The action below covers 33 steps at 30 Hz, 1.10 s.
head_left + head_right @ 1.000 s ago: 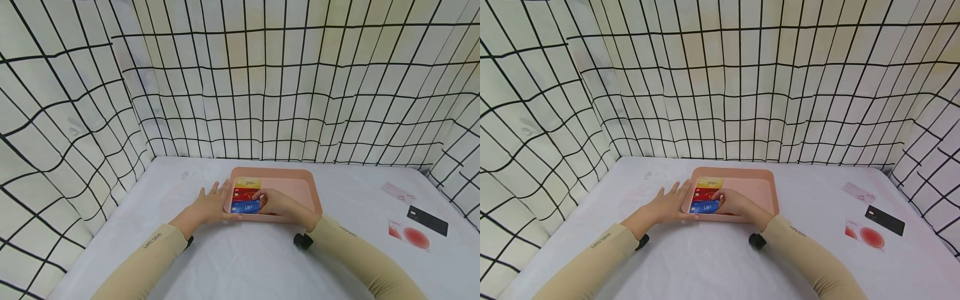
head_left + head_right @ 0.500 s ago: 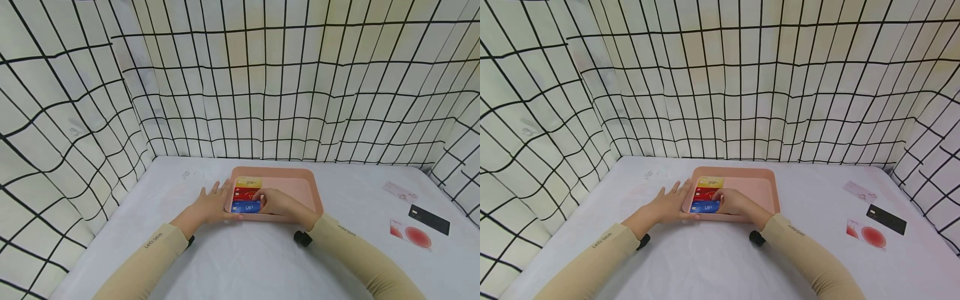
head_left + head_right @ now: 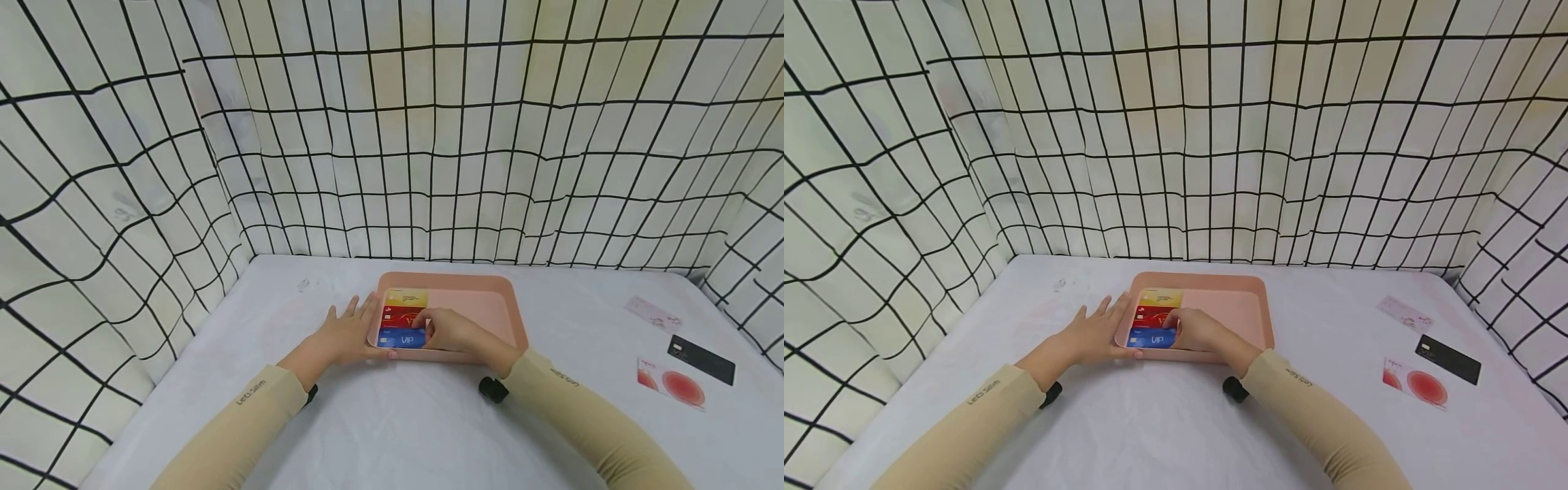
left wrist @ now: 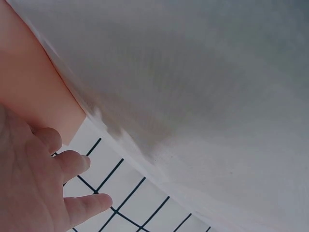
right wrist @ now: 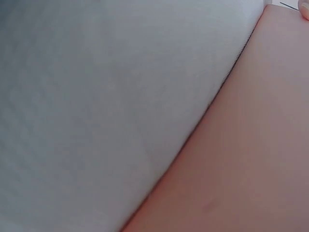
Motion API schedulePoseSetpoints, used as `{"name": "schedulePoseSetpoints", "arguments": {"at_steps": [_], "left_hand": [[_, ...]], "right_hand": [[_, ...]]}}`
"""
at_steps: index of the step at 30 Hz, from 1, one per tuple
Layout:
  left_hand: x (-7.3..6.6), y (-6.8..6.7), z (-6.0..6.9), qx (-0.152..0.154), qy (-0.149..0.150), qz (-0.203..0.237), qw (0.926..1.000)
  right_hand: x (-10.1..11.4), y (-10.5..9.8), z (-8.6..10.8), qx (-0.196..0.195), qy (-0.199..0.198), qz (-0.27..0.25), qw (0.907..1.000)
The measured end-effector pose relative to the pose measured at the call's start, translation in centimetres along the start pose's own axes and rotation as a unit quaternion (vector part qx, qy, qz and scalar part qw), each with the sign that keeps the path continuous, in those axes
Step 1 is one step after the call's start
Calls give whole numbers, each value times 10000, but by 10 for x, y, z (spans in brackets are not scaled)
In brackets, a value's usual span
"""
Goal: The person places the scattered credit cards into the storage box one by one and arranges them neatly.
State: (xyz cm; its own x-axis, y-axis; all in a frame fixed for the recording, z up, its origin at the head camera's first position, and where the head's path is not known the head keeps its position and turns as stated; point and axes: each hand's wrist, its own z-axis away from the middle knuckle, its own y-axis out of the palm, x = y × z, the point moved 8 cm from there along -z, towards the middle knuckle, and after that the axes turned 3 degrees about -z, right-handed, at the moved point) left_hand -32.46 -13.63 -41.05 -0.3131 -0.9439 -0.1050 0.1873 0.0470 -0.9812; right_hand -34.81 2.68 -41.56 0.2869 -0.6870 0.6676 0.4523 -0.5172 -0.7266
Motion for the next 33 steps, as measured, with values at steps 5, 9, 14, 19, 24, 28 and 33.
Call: {"name": "schedulePoseSetpoints", "arguments": {"at_steps": [5,9,14,19,24,28,33], "left_hand": [[0,1,-1,-10,12,3,10000],[0,2,-2,-11,15,-2,10000],[0,2,-2,-13,-23,1,10000],[0,1,-2,-17,-15,-44,10000],[0,2,-2,12,-3,-91,10000],[0,1,-2,21,-41,-75,10000],[1,2,-2,11,-79,-61,9999]], "right_hand": [[-2,1,0,8,45,-194,9998],[-2,1,0,-21,32,-171,9998],[0,0,1,-46,18,-151,9999],[0,0,2,-43,-37,-138,9999],[-3,0,4,-36,-76,-325,9994],[-4,-6,8,-98,-68,-385,9992],[-2,-18,16,-170,31,-600,9980]]}}
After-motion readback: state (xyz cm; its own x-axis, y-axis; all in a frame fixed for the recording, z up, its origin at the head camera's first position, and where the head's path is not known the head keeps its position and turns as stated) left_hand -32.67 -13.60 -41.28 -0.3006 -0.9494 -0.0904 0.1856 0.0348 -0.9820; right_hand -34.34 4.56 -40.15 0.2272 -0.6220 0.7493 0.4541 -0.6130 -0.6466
